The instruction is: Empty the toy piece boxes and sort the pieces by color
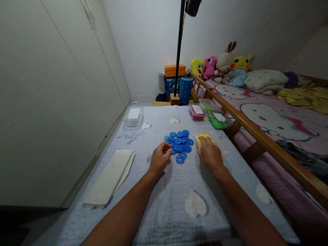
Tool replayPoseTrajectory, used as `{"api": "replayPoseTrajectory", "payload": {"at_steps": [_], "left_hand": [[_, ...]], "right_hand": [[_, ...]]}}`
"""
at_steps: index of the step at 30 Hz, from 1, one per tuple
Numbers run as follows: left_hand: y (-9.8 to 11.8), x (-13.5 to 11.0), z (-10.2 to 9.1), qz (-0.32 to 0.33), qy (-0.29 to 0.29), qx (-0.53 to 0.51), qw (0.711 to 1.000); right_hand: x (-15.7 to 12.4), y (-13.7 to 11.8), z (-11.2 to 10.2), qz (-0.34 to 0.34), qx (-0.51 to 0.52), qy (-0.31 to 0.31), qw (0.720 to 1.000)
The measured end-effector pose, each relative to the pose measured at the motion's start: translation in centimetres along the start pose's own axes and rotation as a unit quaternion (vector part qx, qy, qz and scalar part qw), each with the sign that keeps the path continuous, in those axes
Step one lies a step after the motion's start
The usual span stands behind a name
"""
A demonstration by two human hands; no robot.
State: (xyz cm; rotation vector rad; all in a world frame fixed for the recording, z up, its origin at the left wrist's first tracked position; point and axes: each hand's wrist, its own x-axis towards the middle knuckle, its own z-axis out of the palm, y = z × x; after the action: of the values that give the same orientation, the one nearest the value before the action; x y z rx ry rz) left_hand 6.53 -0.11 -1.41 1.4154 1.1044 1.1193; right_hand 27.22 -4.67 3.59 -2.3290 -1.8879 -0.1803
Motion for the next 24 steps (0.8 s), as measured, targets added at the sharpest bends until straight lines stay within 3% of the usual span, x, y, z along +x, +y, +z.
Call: {"api": "replayPoseTrajectory", "payload": {"at_steps": [2, 4, 9, 12, 15, 20, 24], "left_hand": [[0.2, -0.3, 0.0, 0.019, -0.01, 0.032, 0.999], [0.6, -0.8, 0.0, 0.046, -0.017, 0.072, 0.996], [1.3, -1.7, 0.4, 0.151, -0.036, 0.198, 0.968], [1.2, -2.2, 1.3, 0.194, -0.081, 0.245, 0.946], [0.9, -2.7, 2.3, 0.206, -0.119, 0.277, 0.931], [0.7, -3.1, 3.7, 0.196, -0.149, 0.287, 0.926], [0.5, -2.8, 4.3, 0.187, -0.129, 0.269, 0.936]], "right_hand": [[-0.1, -1.9, 0.0, -0.051, 0.043, 0.01, 0.998], [0.6, -2.1, -0.1, -0.079, 0.1, 0.032, 0.991], [5.3, 3.0, 0.9, 0.014, 0.158, 0.124, 0.979], [7.5, 5.9, 2.4, 0.078, 0.171, 0.092, 0.978], [8.0, 6.6, 3.7, 0.077, 0.233, 0.039, 0.969], [7.4, 5.8, 3.9, 0.054, 0.28, 0.113, 0.952], [7.4, 5.5, 3.6, 0.032, 0.298, 0.13, 0.945]]}}
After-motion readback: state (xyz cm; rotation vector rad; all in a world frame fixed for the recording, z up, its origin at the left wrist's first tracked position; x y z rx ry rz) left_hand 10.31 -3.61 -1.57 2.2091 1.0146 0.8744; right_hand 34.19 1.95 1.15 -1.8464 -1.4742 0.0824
